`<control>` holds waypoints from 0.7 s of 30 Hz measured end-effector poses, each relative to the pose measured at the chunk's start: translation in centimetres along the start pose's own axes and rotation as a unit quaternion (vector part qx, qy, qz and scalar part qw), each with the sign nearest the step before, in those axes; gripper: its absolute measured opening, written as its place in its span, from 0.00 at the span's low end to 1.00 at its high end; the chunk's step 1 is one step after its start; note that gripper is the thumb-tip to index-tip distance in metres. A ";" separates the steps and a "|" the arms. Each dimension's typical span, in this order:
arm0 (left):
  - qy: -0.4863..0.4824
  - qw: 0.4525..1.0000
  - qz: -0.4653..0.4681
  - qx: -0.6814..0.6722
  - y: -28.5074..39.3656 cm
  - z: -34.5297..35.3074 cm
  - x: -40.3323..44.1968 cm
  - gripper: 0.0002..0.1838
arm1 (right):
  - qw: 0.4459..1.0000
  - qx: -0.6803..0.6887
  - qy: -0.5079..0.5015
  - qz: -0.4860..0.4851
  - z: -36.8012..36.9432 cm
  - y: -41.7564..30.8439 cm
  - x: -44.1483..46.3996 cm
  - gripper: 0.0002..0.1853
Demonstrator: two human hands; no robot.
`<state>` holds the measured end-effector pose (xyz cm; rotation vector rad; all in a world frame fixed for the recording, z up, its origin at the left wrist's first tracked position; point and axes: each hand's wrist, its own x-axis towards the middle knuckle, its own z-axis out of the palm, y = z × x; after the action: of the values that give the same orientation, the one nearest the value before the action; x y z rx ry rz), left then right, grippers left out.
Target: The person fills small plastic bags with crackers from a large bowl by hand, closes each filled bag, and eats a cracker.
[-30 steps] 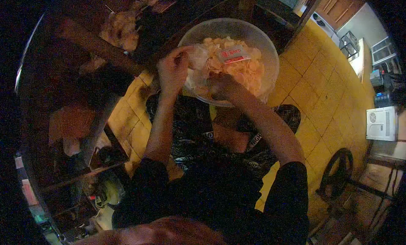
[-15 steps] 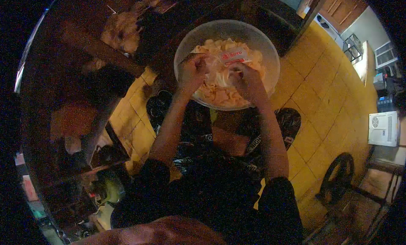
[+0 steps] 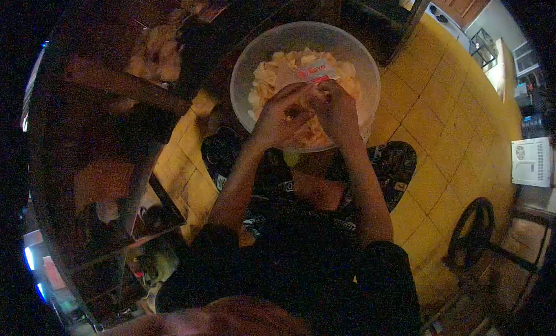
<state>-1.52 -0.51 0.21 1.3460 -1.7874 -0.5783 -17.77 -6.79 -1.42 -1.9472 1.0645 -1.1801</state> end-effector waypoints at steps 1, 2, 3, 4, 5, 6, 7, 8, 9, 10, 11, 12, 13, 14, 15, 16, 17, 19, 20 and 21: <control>0.001 1.000 -0.002 0.000 0.0 0.0 0.0 0.28 | 0.999 -0.019 -0.039 0.002 -0.2 -0.1 -0.1 0.12; 0.001 0.999 -0.026 -0.035 -0.1 0.0 0.0 0.29 | 0.996 -0.038 -0.078 0.003 -0.4 -0.3 -0.2 0.13; 0.001 0.996 -0.050 -0.071 -0.2 0.0 0.0 0.29 | 0.996 -0.038 -0.080 0.004 -0.6 -0.6 -0.3 0.13; 0.002 0.996 -0.052 -0.071 -0.5 -0.1 0.0 0.29 | 0.995 -0.003 -0.095 0.018 -0.8 -0.9 -0.4 0.13; 0.022 0.998 -0.020 -0.049 -0.8 -0.3 0.1 0.28 | 0.993 0.032 -0.109 0.032 -0.9 -1.1 -0.4 0.13; 0.041 0.999 0.013 -0.025 -1.0 -0.4 0.1 0.28 | 0.993 0.033 -0.109 0.032 -0.8 -0.9 -0.3 0.13; 0.040 0.999 0.014 -0.025 -1.0 -0.3 0.0 0.28 | 0.992 0.025 -0.117 0.030 -0.8 -0.6 -0.2 0.13; 0.054 0.998 -0.012 0.015 -0.6 -0.2 -0.1 0.27 | 0.992 0.017 -0.123 0.029 -0.8 -0.5 -0.1 0.13; 0.067 0.995 -0.037 0.056 -0.3 0.0 -0.1 0.26 | 0.992 0.016 -0.121 0.031 -0.7 -0.6 -0.2 0.13; 0.066 0.996 -0.037 0.056 -0.4 0.2 -0.1 0.26 | 0.993 0.037 -0.106 0.045 -0.5 -0.9 -0.3 0.13; 0.071 0.992 -0.025 0.098 -0.6 0.4 -0.1 0.27 | 0.992 0.058 -0.091 0.058 -0.3 -1.1 -0.2 0.12; 0.076 0.987 -0.013 0.141 -0.8 0.5 -0.1 0.27 | 0.993 0.058 -0.091 0.057 -0.2 -0.9 -0.1 0.12; 0.076 0.987 -0.013 0.142 -1.0 0.7 -0.2 0.27 | 0.991 0.080 -0.093 0.047 0.1 -0.4 -0.2 0.13; 0.073 0.988 -0.006 0.133 -1.0 0.8 -0.3 0.26 | 0.990 0.102 -0.094 0.038 0.2 -0.1 -0.3 0.14; 0.071 0.990 0.001 0.124 -1.0 0.8 -0.3 0.26 | 0.990 0.102 -0.094 0.038 0.3 0.2 -0.4 0.14; 0.071 0.990 0.002 0.124 -1.0 0.9 -0.3 0.26 | 0.993 0.068 -0.087 0.040 0.3 0.4 -0.3 0.15; 0.017 0.998 -0.007 0.067 -0.4 0.8 -0.3 0.27 | 0.995 0.033 -0.081 0.043 0.3 0.2 -0.2 0.16; -0.040 0.999 -0.020 0.008 0.8 0.7 -0.3 0.28 | 0.991 -0.007 -0.097 0.091 -0.4 -0.2 0.0 0.18; -0.057 0.998 -0.027 0.017 1.4 0.5 -0.3 0.29 | 0.983 -0.046 -0.114 0.137 -0.6 -0.5 0.0 0.19; -0.072 0.996 -0.033 0.027 1.7 0.5 -0.2 0.29 | 0.983 -0.046 -0.115 0.137 -0.3 0.3 0.0 0.19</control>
<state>-2.88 0.18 1.19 1.4368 -1.8923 -0.6820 -18.15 -7.00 -1.54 -1.8787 1.2318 -0.7502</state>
